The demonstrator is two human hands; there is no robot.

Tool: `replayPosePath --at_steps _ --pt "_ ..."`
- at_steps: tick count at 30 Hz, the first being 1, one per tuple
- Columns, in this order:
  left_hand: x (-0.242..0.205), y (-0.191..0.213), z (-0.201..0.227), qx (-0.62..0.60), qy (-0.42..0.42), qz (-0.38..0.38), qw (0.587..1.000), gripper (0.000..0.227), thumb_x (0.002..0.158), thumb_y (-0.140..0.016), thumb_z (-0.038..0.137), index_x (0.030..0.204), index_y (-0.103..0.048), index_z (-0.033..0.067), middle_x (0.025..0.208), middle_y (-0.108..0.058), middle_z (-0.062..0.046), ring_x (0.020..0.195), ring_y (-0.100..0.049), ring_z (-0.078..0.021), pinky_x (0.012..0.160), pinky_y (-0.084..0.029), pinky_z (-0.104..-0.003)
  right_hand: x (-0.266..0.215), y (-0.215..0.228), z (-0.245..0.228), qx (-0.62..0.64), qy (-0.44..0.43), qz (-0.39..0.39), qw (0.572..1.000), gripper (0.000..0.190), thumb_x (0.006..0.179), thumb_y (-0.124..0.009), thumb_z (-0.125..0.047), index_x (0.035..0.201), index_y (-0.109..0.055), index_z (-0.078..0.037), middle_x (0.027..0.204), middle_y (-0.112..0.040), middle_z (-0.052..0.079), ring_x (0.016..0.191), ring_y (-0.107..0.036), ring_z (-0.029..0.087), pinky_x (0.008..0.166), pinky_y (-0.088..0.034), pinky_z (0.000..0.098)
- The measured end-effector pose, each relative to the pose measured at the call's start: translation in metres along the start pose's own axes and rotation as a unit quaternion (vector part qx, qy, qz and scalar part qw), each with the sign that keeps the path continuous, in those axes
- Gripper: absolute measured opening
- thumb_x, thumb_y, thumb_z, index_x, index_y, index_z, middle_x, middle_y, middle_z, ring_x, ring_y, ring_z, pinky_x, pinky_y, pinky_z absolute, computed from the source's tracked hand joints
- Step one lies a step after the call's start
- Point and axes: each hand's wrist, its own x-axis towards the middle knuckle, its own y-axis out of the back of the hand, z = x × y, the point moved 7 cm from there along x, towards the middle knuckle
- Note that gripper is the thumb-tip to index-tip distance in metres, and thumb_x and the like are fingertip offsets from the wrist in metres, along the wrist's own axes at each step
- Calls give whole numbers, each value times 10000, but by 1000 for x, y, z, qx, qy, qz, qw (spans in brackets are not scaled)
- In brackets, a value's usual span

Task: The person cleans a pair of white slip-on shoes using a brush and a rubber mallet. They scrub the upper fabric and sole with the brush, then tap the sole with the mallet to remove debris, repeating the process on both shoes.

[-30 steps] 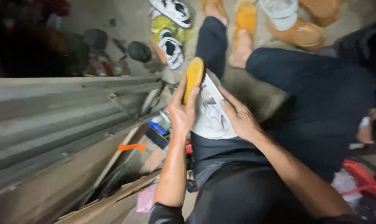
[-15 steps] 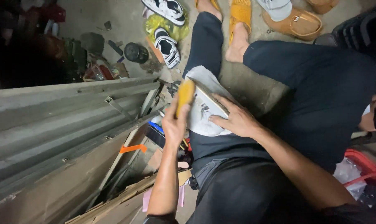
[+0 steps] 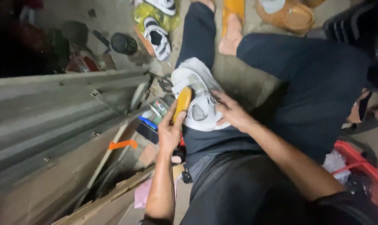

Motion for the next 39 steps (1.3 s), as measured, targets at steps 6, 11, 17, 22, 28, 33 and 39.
replayPosePath --at_steps 6,11,17,22,28,33,39 --pt "-27 9 -9 -9 -45 16 999 470 940 -766 221 1377 -660 85 1260 -687 -292 1176 -654 -376 947 -555 -498 -17 -22 -56 -302 61 0 951 908 912 -724 -373 1648 -204 -262 1562 -414 281 1415 -426 465 1140 -433 568" --pt "-25 2 10 -12 -151 1 988 502 892 -817 218 1369 -684 139 1251 -728 -175 1191 -677 -330 976 -534 -452 26 -5 -7 -177 49 107 977 719 983 -618 -446 1496 -469 36 1407 -559 338 1350 -516 455 1124 -434 558" --pt "-24 -17 40 -6 -163 76 984 509 889 -815 277 1361 -672 150 1172 -679 -150 1069 -660 -371 894 -539 -428 26 5 33 8 -23 108 994 554 954 -641 -365 1312 -571 52 1191 -603 300 1113 -586 445 889 -486 554" --pt "2 -14 12 25 -184 94 978 263 837 -871 353 1012 -798 170 756 -685 -55 724 -707 -251 675 -539 -323 31 16 54 128 -56 74 987 336 957 -675 -252 1116 -656 43 936 -646 247 830 -658 425 620 -533 509" --pt "-5 -29 74 59 -228 21 972 547 803 -887 368 1320 -720 304 926 -743 0 825 -750 -273 729 -578 -356 45 34 96 217 -122 9 968 244 998 -646 -239 950 -718 -11 776 -677 160 642 -693 343 470 -547 405" --pt "10 -12 84 18 -237 67 969 291 901 -827 293 1070 -767 63 871 -713 -162 821 -724 -367 731 -548 -429 23 21 57 239 -115 -14 964 240 970 -650 -198 829 -710 -12 691 -637 150 578 -636 314 467 -495 405" --pt "30 -13 65 -16 -200 86 976 462 976 -770 293 1401 -642 165 1120 -744 -167 1030 -732 -302 840 -558 -428 39 27 72 234 -131 -46 962 299 980 -578 -296 872 -682 -37 700 -595 108 541 -604 260 448 -439 358"
